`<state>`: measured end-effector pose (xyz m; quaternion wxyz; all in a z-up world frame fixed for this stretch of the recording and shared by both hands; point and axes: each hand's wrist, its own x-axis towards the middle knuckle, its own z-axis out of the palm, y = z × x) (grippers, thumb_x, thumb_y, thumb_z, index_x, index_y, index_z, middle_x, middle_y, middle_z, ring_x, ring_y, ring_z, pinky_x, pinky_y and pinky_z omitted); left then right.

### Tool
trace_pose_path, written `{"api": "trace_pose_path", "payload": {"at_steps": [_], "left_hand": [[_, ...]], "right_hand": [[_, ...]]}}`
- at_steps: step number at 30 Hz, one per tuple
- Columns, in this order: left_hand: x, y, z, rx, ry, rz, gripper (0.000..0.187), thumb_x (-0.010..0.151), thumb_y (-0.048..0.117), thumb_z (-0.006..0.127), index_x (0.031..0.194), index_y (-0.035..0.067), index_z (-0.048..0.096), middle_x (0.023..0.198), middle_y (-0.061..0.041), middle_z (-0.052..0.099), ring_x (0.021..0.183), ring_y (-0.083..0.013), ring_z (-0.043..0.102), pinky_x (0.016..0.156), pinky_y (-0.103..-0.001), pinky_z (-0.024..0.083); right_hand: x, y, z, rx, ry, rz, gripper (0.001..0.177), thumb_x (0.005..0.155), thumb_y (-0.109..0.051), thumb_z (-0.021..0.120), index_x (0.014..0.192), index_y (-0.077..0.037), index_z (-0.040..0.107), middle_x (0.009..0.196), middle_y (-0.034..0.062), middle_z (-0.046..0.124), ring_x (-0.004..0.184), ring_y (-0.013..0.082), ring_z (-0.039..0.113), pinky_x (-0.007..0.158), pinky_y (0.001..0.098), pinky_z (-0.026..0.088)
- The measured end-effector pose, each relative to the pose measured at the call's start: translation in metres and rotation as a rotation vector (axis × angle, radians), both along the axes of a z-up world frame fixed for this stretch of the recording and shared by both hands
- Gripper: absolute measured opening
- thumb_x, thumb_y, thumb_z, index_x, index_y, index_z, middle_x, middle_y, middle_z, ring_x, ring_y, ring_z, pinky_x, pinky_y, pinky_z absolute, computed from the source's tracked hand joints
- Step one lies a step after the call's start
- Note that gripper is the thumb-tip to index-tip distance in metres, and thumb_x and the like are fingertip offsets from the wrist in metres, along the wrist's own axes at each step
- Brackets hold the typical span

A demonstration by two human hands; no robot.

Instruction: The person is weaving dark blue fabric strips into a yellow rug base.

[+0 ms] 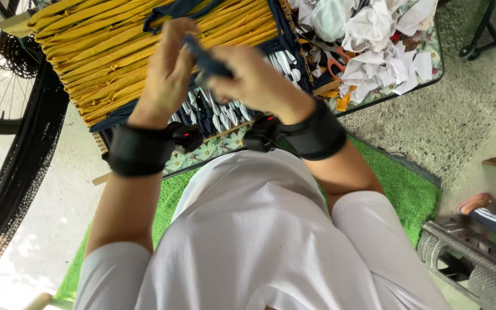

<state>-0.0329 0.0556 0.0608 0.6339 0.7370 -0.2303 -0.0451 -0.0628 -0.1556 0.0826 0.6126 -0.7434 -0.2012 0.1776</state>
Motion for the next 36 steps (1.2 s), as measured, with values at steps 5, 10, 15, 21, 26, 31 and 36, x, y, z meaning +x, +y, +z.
{"api": "trace_pose_path", "payload": {"at_steps": [5,10,15,21,26,31,36], "left_hand": [[0.012,-0.054,-0.098,0.61,0.102,-0.149,0.026,0.109,0.03,0.051,0.118,0.01,0.064,0.102,-0.014,0.071,0.098,-0.0366,0.068,0.084,-0.045,0.053],[0.016,-0.072,-0.167,1.067,0.134,-0.216,0.019,0.09,0.021,0.062,0.102,0.025,0.077,0.104,-0.011,0.075,0.1,-0.0359,0.07,0.082,-0.049,0.055],[0.039,-0.082,-0.236,1.333,0.281,-0.145,0.023,0.093,0.021,0.065,0.108,0.009,0.077,0.114,-0.018,0.074,0.105,-0.0384,0.07,0.085,-0.05,0.056],[0.049,-0.116,-0.171,1.351,0.409,0.04,0.061,0.077,0.05,0.081,0.12,0.008,0.07,0.12,-0.015,0.069,0.112,-0.0318,0.066,0.093,-0.043,0.053],[0.047,-0.125,-0.176,1.393,0.377,0.026,0.053,0.078,0.042,0.082,0.12,0.011,0.073,0.121,-0.013,0.072,0.114,-0.0299,0.069,0.093,-0.042,0.056],[0.047,-0.129,-0.17,1.425,0.414,0.03,0.059,0.076,0.043,0.084,0.124,0.011,0.071,0.124,-0.012,0.07,0.116,-0.0286,0.067,0.094,-0.041,0.055],[0.051,-0.127,-0.196,1.504,0.382,0.12,0.07,0.072,0.047,0.085,0.128,0.011,0.064,0.138,-0.013,0.061,0.125,-0.0318,0.06,0.091,-0.041,0.052]], "right_hand": [[-0.007,-0.088,0.037,0.212,-0.173,-0.29,0.013,0.115,-0.015,0.062,0.12,-0.005,0.057,0.084,0.0006,0.063,0.065,0.0065,0.063,0.058,0.0234,0.055],[-0.018,-0.138,0.059,0.303,-0.175,-0.529,0.025,0.119,-0.024,0.067,0.108,-0.006,0.055,0.074,-0.0011,0.052,0.054,0.0052,0.048,0.051,0.0222,0.038],[0.001,-0.144,0.041,0.085,-0.116,-0.393,0.028,0.112,-0.033,0.052,0.127,-0.017,0.035,0.076,-0.0058,0.039,0.057,0.0024,0.035,0.048,0.0183,0.028],[0.023,-0.143,-0.048,0.077,0.119,-0.279,0.016,0.098,-0.012,0.049,0.108,-0.013,0.036,0.084,-0.0035,0.041,0.063,0.0059,0.037,0.049,0.0233,0.036],[0.029,-0.123,-0.094,-0.035,-0.067,-0.207,0.014,0.096,-0.004,0.059,0.103,-0.005,0.047,0.082,0.0018,0.047,0.068,0.0106,0.042,0.06,0.0292,0.039],[0.031,-0.108,-0.097,-0.198,-0.032,-0.16,0.017,0.091,-0.006,0.069,0.095,-0.002,0.052,0.075,0.0057,0.052,0.065,0.0168,0.048,0.059,0.0336,0.043],[0.034,-0.101,-0.105,-0.215,0.004,-0.132,0.019,0.086,-0.007,0.071,0.093,-0.001,0.055,0.076,0.0071,0.062,0.065,0.0173,0.058,0.061,0.0332,0.049]]}}
